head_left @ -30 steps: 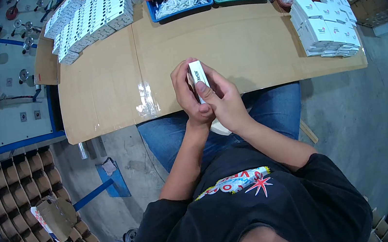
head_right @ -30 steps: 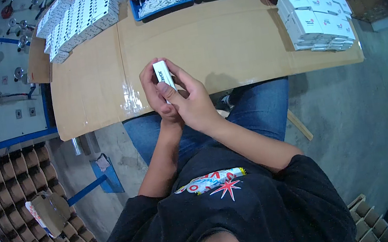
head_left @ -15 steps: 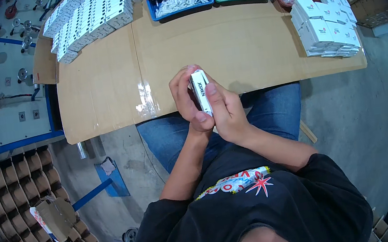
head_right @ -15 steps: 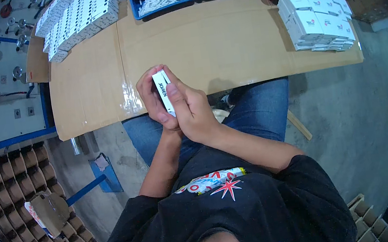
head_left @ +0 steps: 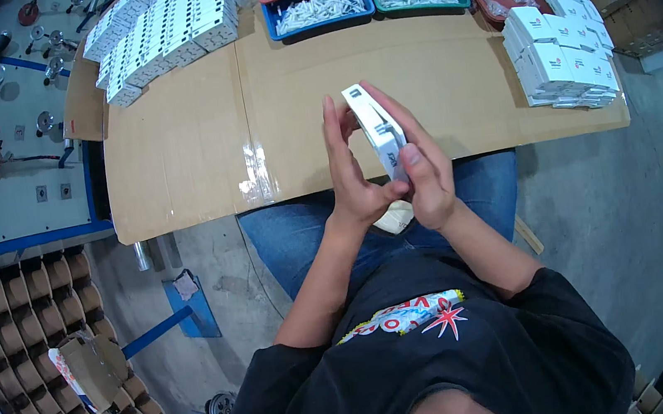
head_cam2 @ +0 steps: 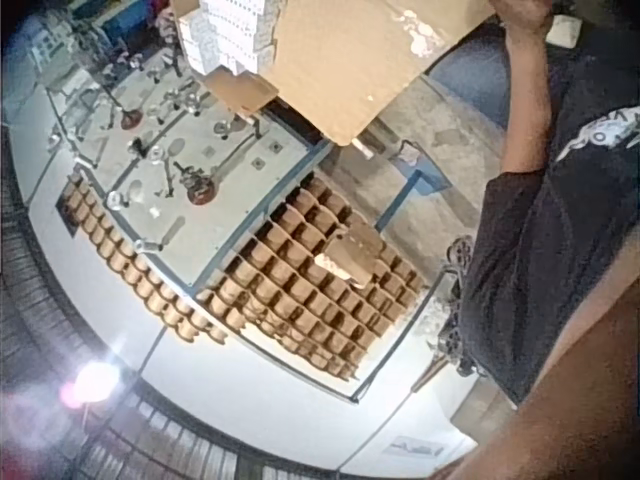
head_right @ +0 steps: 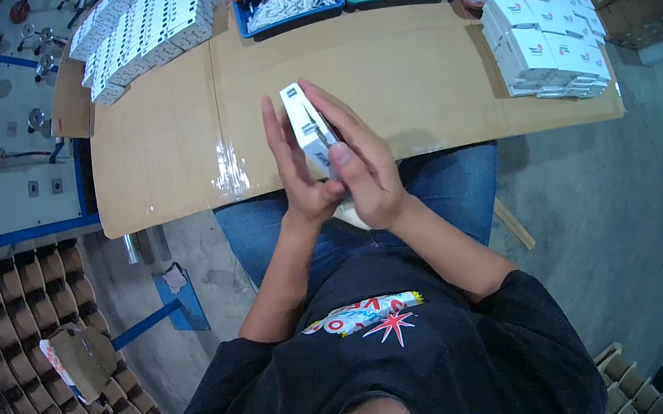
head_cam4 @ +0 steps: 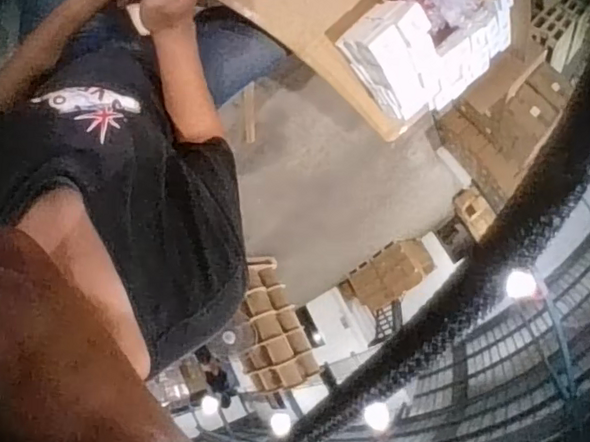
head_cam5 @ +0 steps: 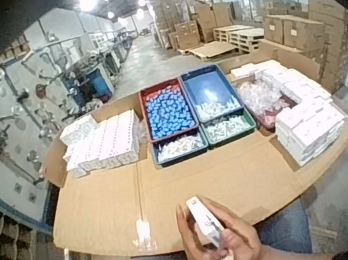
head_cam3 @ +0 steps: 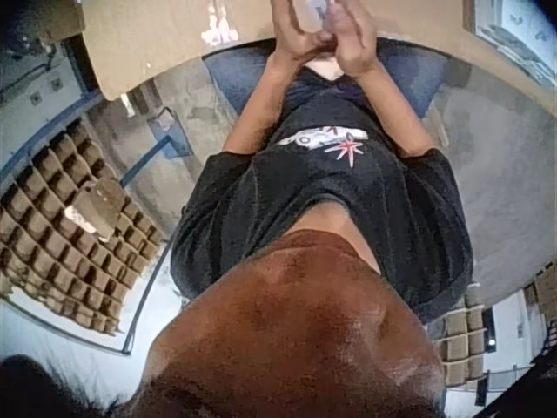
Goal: The person assembles small electrical components by hand at a workbench. They place white plastic pieces and blue caps into small white boxes, then close the boxes and stack them. The person also handles a small plastic bag containing additional parts.
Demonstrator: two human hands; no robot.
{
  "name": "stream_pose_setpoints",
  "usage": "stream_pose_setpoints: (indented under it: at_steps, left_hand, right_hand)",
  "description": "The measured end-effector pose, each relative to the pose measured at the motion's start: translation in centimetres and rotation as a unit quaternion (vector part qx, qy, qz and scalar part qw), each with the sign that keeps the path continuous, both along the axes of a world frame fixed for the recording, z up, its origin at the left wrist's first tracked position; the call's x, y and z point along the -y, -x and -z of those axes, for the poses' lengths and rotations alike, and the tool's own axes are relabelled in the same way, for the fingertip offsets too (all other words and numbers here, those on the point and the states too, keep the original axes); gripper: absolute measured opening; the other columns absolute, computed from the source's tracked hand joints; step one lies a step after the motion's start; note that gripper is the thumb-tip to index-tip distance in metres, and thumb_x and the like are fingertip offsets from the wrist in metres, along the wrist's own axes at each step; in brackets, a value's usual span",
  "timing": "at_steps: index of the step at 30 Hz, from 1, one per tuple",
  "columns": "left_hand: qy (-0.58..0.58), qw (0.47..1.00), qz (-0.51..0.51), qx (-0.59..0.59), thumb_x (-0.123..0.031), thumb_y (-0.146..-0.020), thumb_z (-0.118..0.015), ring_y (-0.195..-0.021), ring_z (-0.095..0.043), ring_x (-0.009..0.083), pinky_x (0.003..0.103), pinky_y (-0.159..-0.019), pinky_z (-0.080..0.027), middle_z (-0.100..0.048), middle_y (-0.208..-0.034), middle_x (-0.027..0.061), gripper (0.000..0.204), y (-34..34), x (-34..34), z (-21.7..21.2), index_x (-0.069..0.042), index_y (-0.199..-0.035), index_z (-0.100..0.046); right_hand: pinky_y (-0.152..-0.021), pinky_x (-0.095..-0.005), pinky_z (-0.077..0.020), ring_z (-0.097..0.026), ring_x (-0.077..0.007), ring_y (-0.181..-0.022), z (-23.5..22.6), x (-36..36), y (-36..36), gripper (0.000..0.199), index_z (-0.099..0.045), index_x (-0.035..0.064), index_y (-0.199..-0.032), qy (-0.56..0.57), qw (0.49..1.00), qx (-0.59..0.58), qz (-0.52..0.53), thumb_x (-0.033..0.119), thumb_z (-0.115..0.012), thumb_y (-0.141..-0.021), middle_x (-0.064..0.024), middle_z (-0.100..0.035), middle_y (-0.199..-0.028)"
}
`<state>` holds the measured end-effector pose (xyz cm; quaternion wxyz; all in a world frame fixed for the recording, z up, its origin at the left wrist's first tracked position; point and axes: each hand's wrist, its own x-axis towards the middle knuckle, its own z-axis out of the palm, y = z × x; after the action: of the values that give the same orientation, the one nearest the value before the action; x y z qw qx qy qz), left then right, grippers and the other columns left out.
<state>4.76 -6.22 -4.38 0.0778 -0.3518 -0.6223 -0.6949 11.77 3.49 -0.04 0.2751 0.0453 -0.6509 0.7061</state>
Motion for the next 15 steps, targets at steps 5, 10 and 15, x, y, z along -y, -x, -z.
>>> stream_pose_setpoints:
  at_steps: [5, 10, 15]
  left_hand:
    - [0.049, 0.983, 0.141, 0.106, -0.023, -0.070, -0.087, -0.133, -0.052, 0.0314, 0.044, -0.114, -0.042, -0.046, -0.143, 0.0202, 0.110, 0.6, 0.9, -1.0, 0.006, -0.156, -0.025]
    - [0.151, 0.983, 0.104, -0.008, -0.018, -0.064, -0.088, -0.146, -0.039, 0.0321, 0.047, -0.120, -0.033, -0.037, -0.155, 0.0170, 0.112, 1.5, 0.9, -0.9, -0.005, -0.157, -0.027]
    - [0.209, 0.977, 0.038, -0.030, -0.012, -0.073, -0.084, -0.143, -0.042, 0.0385, 0.048, -0.117, -0.039, -0.035, -0.157, 0.0218, 0.099, 1.3, 0.8, -2.2, -0.011, -0.158, -0.032]
  right_hand:
    - [-0.121, -0.0412, -0.0283, -0.041, -0.0340, -0.147, 0.1, -1.2, -0.5, 0.053, -0.048, -0.0085, -0.144, 0.046, 0.998, 0.006, -0.029, 0.024, -0.042, -0.103, -0.0276, -0.039, -0.158]
    - [-0.109, -0.0367, -0.0429, -0.053, -0.0256, -0.135, -0.1, -3.4, -0.2, 0.049, -0.055, -0.0017, -0.139, 0.079, 0.985, 0.151, -0.031, 0.030, -0.059, -0.102, -0.0191, -0.056, -0.144]
    - [-0.105, -0.0354, -0.0474, -0.058, -0.0212, -0.128, -0.3, -4.6, -0.5, 0.071, -0.049, -0.0014, -0.147, 0.055, 0.983, 0.177, -0.017, 0.023, -0.081, -0.089, -0.0138, -0.061, -0.136]
